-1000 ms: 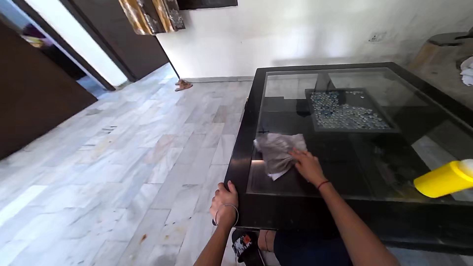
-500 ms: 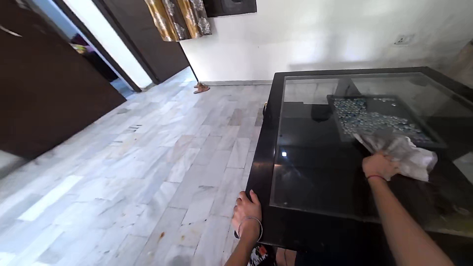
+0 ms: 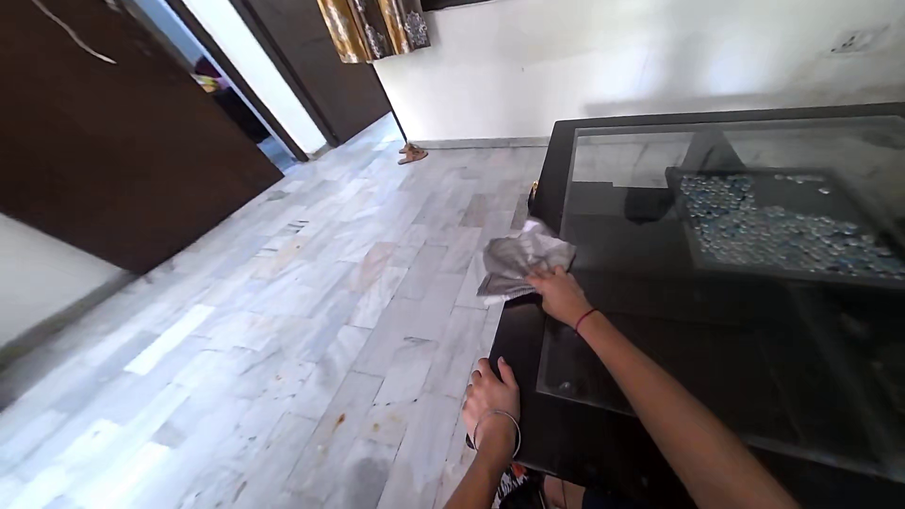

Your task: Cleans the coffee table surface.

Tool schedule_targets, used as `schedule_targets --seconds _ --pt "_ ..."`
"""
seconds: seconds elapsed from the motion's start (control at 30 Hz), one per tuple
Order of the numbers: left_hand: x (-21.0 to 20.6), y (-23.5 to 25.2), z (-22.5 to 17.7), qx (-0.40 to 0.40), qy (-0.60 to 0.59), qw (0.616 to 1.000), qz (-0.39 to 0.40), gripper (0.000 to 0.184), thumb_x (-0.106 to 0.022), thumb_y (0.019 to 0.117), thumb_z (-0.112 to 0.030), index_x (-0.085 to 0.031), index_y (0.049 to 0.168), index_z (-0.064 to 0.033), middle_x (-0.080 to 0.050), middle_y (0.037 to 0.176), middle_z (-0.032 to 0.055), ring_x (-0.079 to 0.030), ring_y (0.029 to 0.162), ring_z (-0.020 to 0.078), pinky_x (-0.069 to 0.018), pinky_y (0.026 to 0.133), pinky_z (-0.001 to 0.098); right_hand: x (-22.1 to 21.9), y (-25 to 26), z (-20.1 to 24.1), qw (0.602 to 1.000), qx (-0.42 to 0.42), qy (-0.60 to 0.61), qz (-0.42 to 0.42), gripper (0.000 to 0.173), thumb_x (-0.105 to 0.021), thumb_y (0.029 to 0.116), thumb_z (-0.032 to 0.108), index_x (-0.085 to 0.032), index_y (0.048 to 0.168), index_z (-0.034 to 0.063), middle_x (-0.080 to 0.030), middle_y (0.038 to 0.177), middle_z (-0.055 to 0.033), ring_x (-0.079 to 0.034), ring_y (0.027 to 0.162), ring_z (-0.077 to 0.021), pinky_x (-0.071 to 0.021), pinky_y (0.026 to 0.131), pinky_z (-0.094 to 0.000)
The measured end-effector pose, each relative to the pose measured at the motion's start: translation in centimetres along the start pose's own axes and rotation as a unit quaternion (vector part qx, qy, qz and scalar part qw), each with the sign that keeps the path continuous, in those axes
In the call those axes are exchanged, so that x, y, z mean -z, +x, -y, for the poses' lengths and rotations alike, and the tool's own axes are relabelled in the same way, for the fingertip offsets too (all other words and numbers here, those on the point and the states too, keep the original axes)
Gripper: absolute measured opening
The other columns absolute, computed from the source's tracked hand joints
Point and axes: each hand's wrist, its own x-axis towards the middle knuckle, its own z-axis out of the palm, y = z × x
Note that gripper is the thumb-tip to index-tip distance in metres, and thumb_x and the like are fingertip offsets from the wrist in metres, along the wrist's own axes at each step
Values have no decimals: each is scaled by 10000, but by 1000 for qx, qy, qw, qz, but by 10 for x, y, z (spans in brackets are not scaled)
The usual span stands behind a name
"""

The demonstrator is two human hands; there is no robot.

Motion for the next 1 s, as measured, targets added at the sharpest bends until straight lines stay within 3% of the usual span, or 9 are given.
schedule_targets --seconds 0.07,0.2,0.43,0.63,0.73,0.77,0.83,0.9,1.0 --pt "-1 0 0 0 1 1000 -3 540 -273 1121 -480 -504 1497 -168 -638 1401 127 -637 1274 318 -523 1002 525 2 1 3 999 31 -19 23 575 -544 975 -72 -588 1487 188 -469 1607 -100 -439 1421 -430 -381 1103 -591" --pt "0 -1 0 1 -1 1000 -4 538 -278 1122 -475 -510 1491 -159 -639 1401 130 -639 1272 315 -519 1005 521 19 11 -17 999 7 -53 9 540 -528 958 -108 -656 1412 155 -532 1560 -91 -471 1392 -430 -378 1089 -600" --pt "-2 0 -1 3 -10 1000 -9 541 -275 1123 -471 -506 1498 -158 -642 1398 133 -638 1270 331 -516 1006 541 65 10 -83 980 -182 -72 -25 297 -544 1026 19 -698 1281 18 -642 1362 -234 -475 1390 -459 -391 1083 -620" --pt "-4 1 -1 1 -10 1000 -14 542 -276 1119 -482 -511 1496 -170 -644 1395 133 -635 1275 326 -512 1011 544 91 -96 -201 916 -377 -73 -116 245 -598 1019 76 -695 1219 -28 -628 1294 -336 -527 1289 -565 -456 947 -719" --pt "-6 2 1 -6 -13 1000 -21 547 -274 1119 -481 -516 1496 -166 -641 1400 138 -629 1284 334 -507 1019 550 102 -172 -244 858 -494 -85 -113 325 -563 1049 110 -625 1301 -87 -577 1367 -368 -492 1339 -565 -409 1041 -686" --pt "-7 2 2 -8 -15 1000 -22 547 -274 1119 -480 -516 1494 -165 -642 1400 138 -629 1284 335 -508 1018 551 108 -191 -244 834 -539 -67 -97 384 -526 1066 114 -556 1377 -110 -518 1444 -372 -451 1397 -538 -375 1096 -660" --pt "-6 1 2 -10 -20 999 -24 543 -274 1120 -475 -511 1497 -164 -641 1400 141 -629 1284 333 -511 1014 544 105 -217 -258 794 -595 -47 -116 437 -559 1029 123 -530 1385 -128 -510 1452 -370 -467 1398 -515 -401 1093 -651" --pt "-5 1 2 -10 -19 1000 -22 544 -271 1120 -477 -506 1503 -169 -638 1405 141 -624 1292 333 -507 1020 542 92 -227 -260 784 -602 -41 -146 412 -612 1007 135 -578 1316 -135 -544 1388 -395 -476 1364 -562 -430 1041 -691" --pt "-4 1 3 -7 -14 1000 -19 553 -262 1118 -489 -501 1505 -175 -635 1410 134 -625 1292 323 -507 1021 539 81 -207 -226 797 -587 -47 -138 368 -598 1022 152 -611 1267 -123 -576 1355 -376 -503 1348 -538 -450 1043 -649"
